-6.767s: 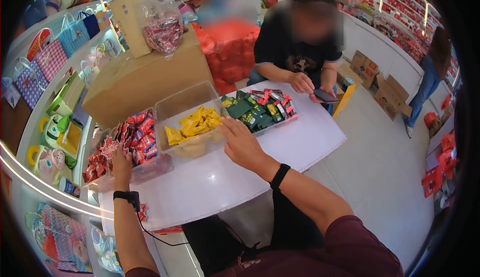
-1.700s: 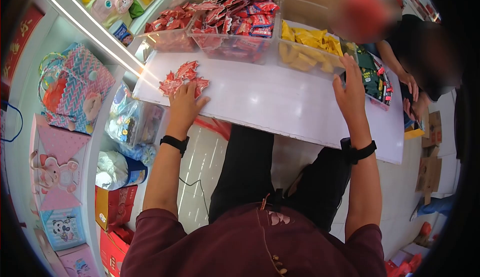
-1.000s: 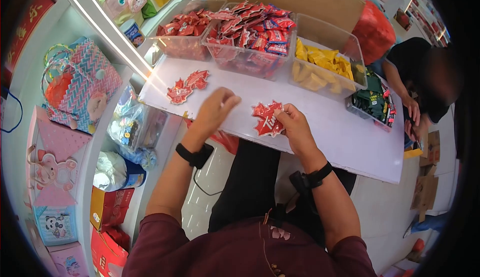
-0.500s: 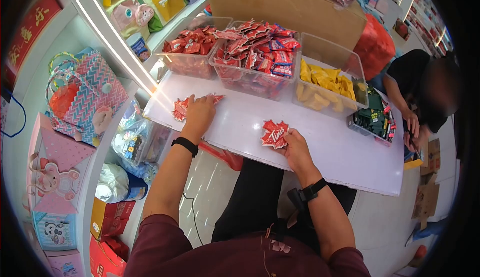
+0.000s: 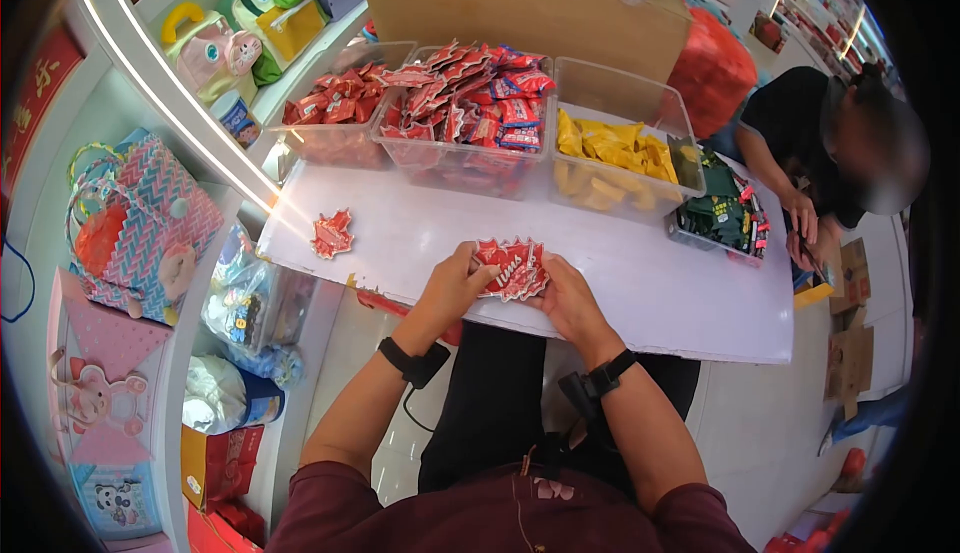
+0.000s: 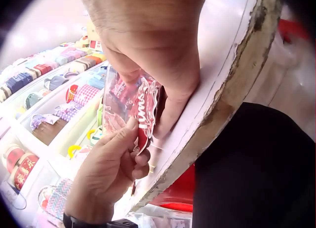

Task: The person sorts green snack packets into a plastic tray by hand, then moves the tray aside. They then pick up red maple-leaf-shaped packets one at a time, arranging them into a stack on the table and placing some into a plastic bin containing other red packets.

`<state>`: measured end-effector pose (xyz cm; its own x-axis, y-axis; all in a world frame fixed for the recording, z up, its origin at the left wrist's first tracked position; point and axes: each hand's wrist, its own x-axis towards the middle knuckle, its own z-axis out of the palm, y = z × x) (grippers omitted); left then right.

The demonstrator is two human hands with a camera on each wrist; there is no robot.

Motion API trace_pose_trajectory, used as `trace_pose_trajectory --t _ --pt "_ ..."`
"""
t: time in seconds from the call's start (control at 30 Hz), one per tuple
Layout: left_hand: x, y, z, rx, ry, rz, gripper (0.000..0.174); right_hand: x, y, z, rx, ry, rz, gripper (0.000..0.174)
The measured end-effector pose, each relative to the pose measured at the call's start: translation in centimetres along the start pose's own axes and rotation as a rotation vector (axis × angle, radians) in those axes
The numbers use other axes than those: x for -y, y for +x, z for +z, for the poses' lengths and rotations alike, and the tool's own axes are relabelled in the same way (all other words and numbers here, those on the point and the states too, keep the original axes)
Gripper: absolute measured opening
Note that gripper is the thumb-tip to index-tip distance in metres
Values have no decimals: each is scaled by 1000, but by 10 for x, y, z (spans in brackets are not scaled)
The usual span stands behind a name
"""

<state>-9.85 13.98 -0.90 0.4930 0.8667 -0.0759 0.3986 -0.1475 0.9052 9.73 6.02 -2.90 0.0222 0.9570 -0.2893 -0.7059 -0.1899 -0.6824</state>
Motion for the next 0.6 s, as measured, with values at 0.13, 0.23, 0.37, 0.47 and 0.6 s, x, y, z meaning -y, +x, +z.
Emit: trace_pose_trajectory --t 0.13,0.23,0.37,0.47,0.6 --pt "-3 -2 21 -27 128 146 47 -4 1 1 -25 -167 -18 36" --pt "2 0 7 -89 249 259 50 -11 3 -2 -28 -210 -52 37" --pt "17 14 -77 -399 528 285 58 -9 3 -5 -11 -189 -31 37" --pt "61 18 -143 -562 953 110 67 -9 4 -4 -26 -154 -26 37" --pt "82 2 -159 -432 994 -147 60 -9 6 -6 -14 -143 -24 37"
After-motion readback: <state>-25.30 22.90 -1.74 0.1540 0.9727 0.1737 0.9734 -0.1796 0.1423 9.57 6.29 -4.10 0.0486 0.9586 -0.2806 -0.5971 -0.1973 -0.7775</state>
